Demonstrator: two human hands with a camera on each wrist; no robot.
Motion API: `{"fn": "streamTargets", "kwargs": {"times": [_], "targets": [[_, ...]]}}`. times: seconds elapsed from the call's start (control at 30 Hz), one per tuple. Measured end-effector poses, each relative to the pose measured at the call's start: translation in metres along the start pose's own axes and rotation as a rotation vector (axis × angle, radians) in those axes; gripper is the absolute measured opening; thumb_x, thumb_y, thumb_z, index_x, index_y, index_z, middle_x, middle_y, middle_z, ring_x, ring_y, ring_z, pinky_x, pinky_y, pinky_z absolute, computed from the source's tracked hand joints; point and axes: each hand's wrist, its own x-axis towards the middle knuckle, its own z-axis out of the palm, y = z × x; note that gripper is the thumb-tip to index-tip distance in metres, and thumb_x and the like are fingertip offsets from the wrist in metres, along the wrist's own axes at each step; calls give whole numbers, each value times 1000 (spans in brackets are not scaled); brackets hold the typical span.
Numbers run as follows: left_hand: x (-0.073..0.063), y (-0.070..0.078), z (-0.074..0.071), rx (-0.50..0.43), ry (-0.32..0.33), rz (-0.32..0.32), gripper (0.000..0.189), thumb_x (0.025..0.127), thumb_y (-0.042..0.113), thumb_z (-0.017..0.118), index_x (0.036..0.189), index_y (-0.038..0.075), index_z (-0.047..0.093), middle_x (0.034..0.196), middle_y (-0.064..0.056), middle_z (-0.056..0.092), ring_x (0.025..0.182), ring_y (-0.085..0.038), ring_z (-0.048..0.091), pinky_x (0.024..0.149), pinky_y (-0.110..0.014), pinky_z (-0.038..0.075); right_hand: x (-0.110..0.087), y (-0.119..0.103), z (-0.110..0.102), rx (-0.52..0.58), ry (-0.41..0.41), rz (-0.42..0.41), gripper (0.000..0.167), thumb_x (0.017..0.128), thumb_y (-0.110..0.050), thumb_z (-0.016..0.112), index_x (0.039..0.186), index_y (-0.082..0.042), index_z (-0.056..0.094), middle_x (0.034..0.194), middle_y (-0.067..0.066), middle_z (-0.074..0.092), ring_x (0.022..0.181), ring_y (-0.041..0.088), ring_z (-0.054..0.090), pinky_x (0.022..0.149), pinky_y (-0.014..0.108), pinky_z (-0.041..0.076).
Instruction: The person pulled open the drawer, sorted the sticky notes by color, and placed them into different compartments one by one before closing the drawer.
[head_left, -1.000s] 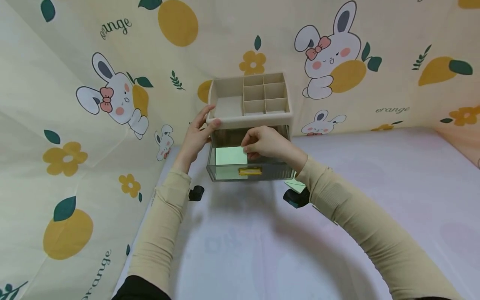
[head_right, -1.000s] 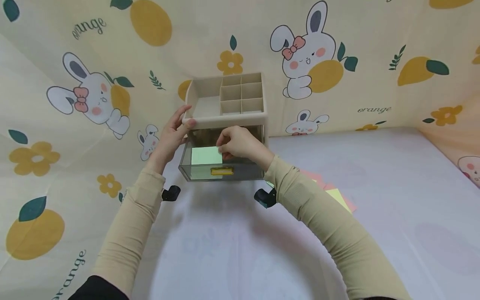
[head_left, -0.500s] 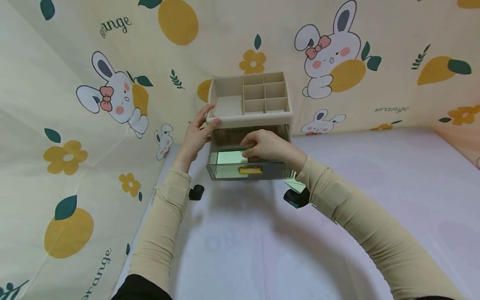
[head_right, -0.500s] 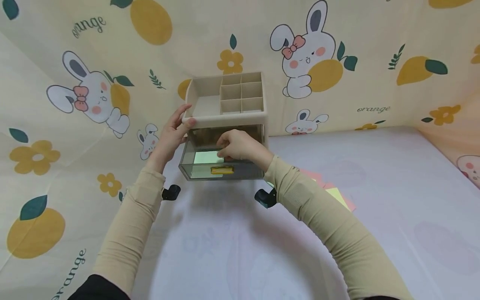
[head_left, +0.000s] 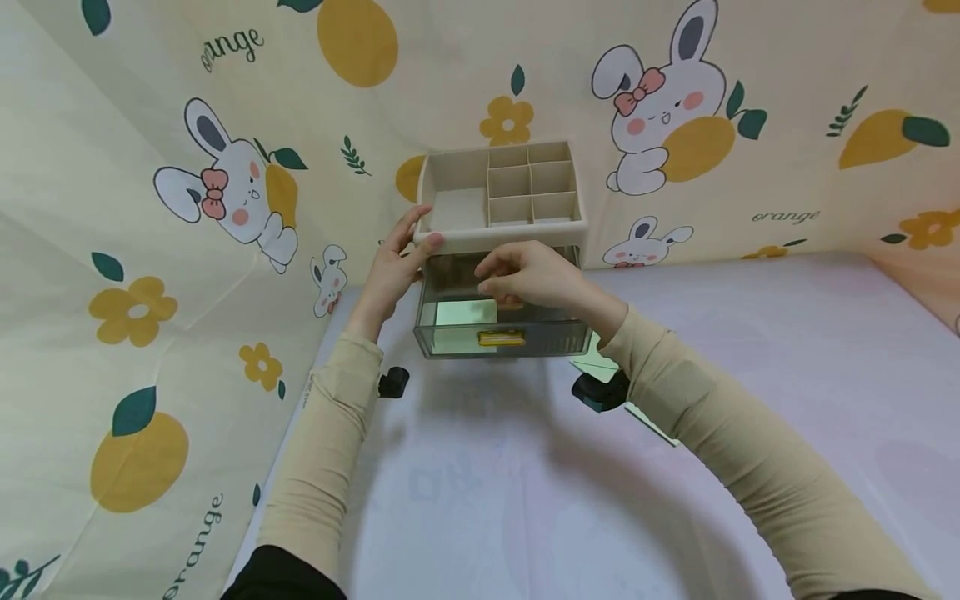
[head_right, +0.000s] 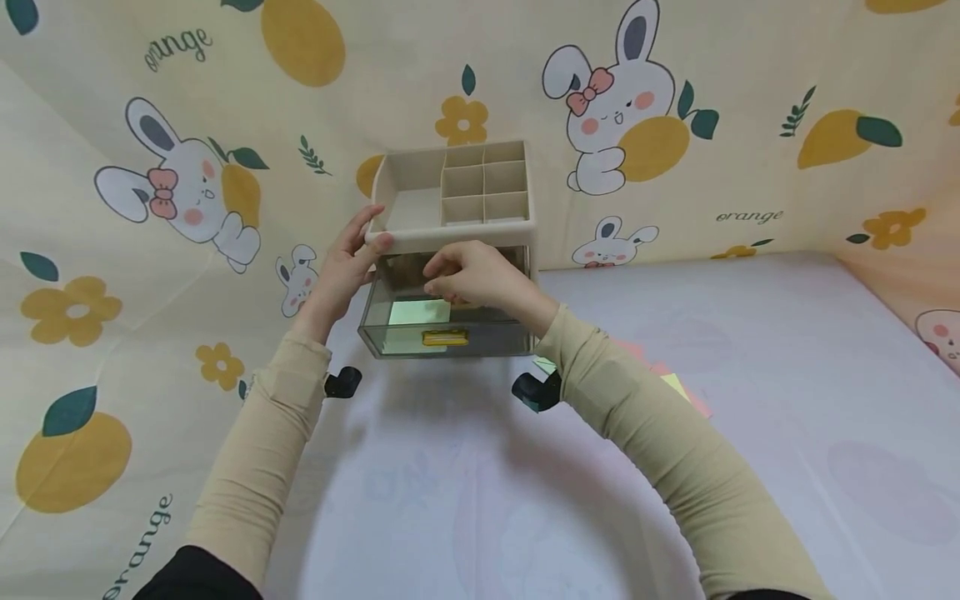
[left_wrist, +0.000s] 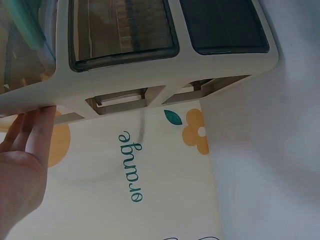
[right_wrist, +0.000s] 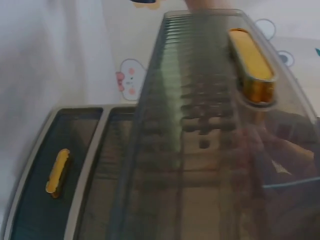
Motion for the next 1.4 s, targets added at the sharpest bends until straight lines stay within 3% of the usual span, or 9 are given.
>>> {"fn": "streamTargets", "kwargs": {"times": [0.2, 0.43, 0.63, 0.8, 0.9, 1.07, 1.4], "targets": [[1, 1, 0, 0, -4, -3, 56, 87, 43, 59, 139, 38, 38, 145, -4, 39, 113, -26, 50, 90, -44, 42, -9, -7, -9, 17, 67, -39, 27, 88, -17, 64, 112, -5, 63, 91, 5, 64, 80, 20, 59, 73, 31, 50], [2, 0, -1, 11, -16, -8, 54, 90, 39, 57, 139, 38, 36, 148, -5, 35, 116, -28, 47, 89, -44, 41, -25, -6, -26, 89, 141, -48, 27, 89, -15, 63, 113, -4, 62, 91, 2, 63, 81, 19, 61, 71, 24, 51], [1, 5, -1, 43, -58, 22, 52, 93, 36, 54, 141, 35, 34, 146, -7, 34, 112, -27, 47, 84, -41, 42, -43, 6, -46, 161, 198, -87, 31, 91, -16, 61, 117, -1, 58, 94, -3, 64, 82, 13, 60, 72, 23, 50], [-1, 8, -2, 46, -101, 18, 49, 95, 34, 52, 141, 38, 35, 150, -4, 27, 119, -29, 45, 95, -52, 41, -61, 24, -59, 241, 223, -160, 27, 90, -16, 61, 114, -2, 60, 91, -4, 63, 81, 10, 59, 72, 21, 49], [-1, 8, -3, 43, -91, -1, 48, 94, 35, 53, 139, 38, 37, 150, -3, 26, 121, -31, 45, 98, -55, 39, -70, 37, -65, 298, 211, -171, 24, 91, -14, 60, 113, -5, 61, 90, -5, 63, 81, 10, 59, 71, 20, 48], [-1, 3, -3, 32, -55, -14, 48, 92, 38, 57, 137, 36, 41, 149, -2, 28, 117, -30, 49, 96, -53, 40, -82, 64, -72, 321, 203, -130, 19, 91, -11, 59, 110, -13, 63, 89, -6, 63, 80, 10, 61, 72, 20, 48], [0, 1, -1, 30, -27, 3, 45, 89, 41, 59, 132, 40, 45, 143, -2, 36, 110, -25, 52, 87, -44, 44, -100, 122, -82, 213, 244, 40, 20, 92, -17, 60, 111, -20, 62, 91, -12, 64, 86, 9, 61, 76, 21, 49]]}}
